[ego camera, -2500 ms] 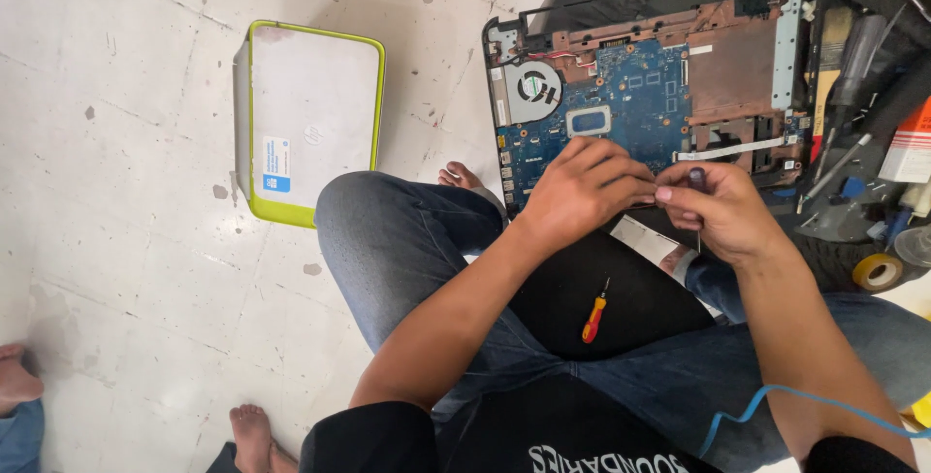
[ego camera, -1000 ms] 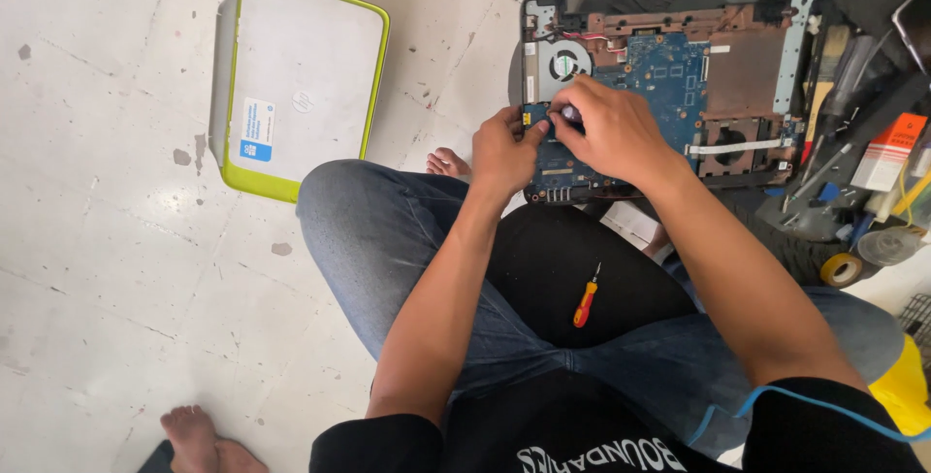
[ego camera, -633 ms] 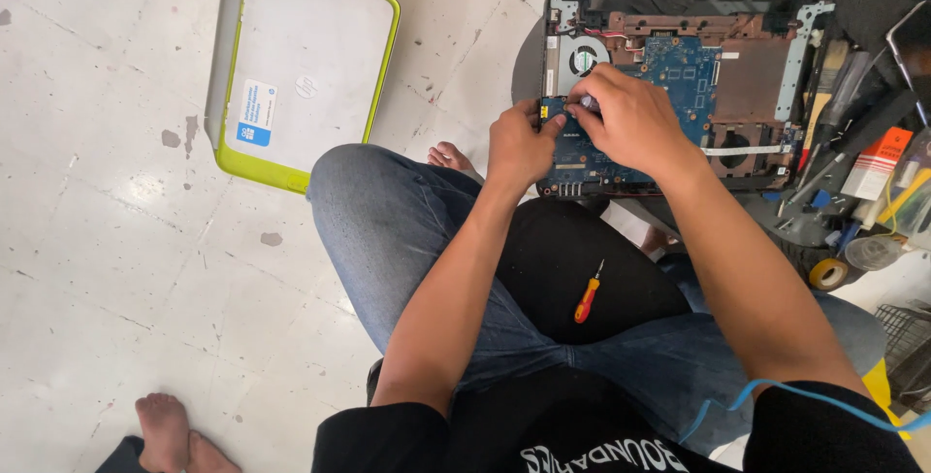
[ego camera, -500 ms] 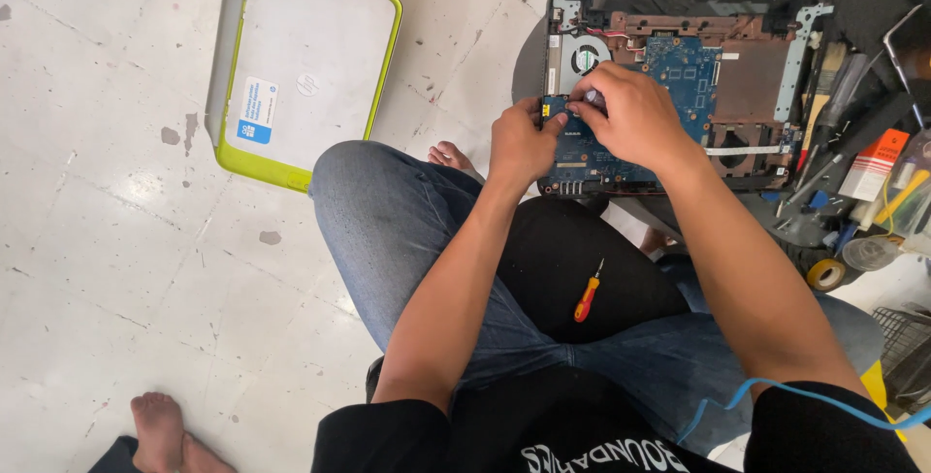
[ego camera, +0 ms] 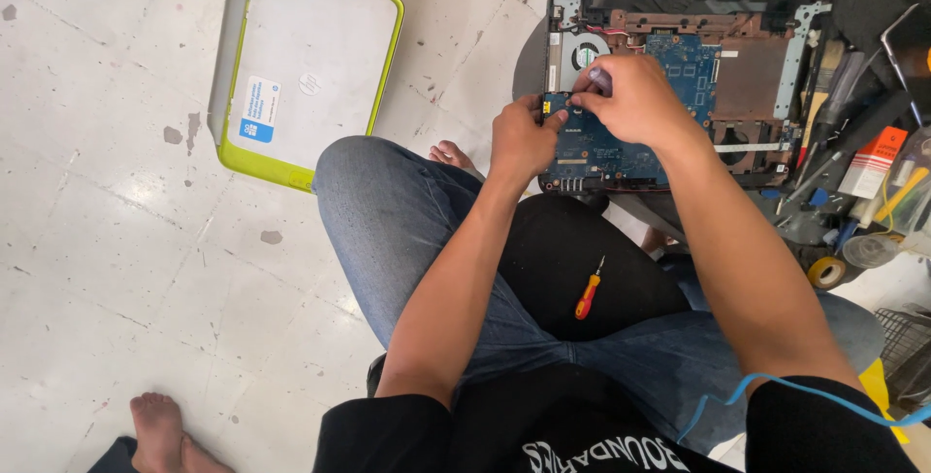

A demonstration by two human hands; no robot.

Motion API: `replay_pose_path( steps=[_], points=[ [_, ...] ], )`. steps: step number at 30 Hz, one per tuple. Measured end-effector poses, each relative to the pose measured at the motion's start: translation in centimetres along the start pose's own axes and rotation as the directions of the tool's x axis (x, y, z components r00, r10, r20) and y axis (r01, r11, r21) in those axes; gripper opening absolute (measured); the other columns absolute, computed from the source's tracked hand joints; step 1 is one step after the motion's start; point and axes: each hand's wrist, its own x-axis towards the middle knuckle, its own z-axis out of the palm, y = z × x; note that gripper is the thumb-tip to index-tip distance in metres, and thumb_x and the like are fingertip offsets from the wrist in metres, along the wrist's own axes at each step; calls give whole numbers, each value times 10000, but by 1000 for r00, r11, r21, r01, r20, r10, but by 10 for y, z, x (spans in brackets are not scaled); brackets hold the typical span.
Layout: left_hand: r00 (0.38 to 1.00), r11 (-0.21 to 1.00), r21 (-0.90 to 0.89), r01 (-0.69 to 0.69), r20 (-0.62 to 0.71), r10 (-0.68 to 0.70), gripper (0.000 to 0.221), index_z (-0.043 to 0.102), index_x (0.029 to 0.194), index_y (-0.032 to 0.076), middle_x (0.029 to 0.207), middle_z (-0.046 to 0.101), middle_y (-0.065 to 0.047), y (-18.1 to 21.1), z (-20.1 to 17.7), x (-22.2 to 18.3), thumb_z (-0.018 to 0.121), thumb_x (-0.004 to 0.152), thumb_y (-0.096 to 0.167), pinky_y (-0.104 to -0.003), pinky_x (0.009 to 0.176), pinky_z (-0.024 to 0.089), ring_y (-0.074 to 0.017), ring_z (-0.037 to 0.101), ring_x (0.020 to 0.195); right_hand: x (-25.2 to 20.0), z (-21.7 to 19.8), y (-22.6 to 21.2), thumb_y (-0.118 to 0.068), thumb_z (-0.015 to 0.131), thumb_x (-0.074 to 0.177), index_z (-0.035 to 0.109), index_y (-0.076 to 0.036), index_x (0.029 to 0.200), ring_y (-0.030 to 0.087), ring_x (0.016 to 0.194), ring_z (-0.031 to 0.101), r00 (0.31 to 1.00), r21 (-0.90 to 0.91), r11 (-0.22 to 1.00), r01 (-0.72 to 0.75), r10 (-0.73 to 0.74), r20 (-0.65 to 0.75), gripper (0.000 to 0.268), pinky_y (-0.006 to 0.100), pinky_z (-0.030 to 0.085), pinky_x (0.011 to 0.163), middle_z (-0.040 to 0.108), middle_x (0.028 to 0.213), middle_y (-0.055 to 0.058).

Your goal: Fastening screws on a laptop motherboard and reassembling the laptop casing using a screwdriver.

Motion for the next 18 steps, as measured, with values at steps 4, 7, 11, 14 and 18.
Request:
replay_pose_path(
  steps=[4,7,11,14,18],
  points=[
    [1000,1000,-5,2,6,-2,536,604,1350,-116,1139,760,-237,4,-1,-4,724,948,218,-469,855,637,-379,736,1106,-7,-5,1,-52,797,920,778,-28,1037,298,745,685,1000,57,998,-21,22,-18,121,413,553,648,738,840,166],
    [1000,1000,9,-1,5,1,544,600,1352,-118,1155,756,-239,-2,0,2,721,953,232,-484,871,632,-387,727,1125,-19,-10,-2,-97,733,1009,776,-32,1109,302,776,676,990,157,987,-21,43,-134,127,411,539,661,713,865,199],
    [1000,1000,17,7,3,-7,542,604,1355,-109,1155,760,-227,2,-1,-1,718,956,240,-475,869,633,-384,728,1126,-46,-14,-6,-55,484,1140,659,35,1243,220,875,583,958,490,859,150,-4,-286,222,345,554,786,612,1025,182],
    [1000,1000,10,8,-3,-8,534,607,1352,-108,1143,764,-224,1,-1,-3,718,958,235,-473,860,635,-383,733,1115,-53,3,5,-80,441,1171,611,65,1272,248,841,562,860,395,834,385,-169,-481,246,371,539,764,550,1041,186],
    [1000,1000,11,2,-15,-2,510,624,1338,-95,1120,773,-208,-1,-2,-3,716,960,235,-467,845,642,-372,743,1093,-57,28,-7,-24,507,1126,569,112,1196,297,837,655,743,372,748,550,-235,-627,165,397,613,735,549,1016,188]
  ],
)
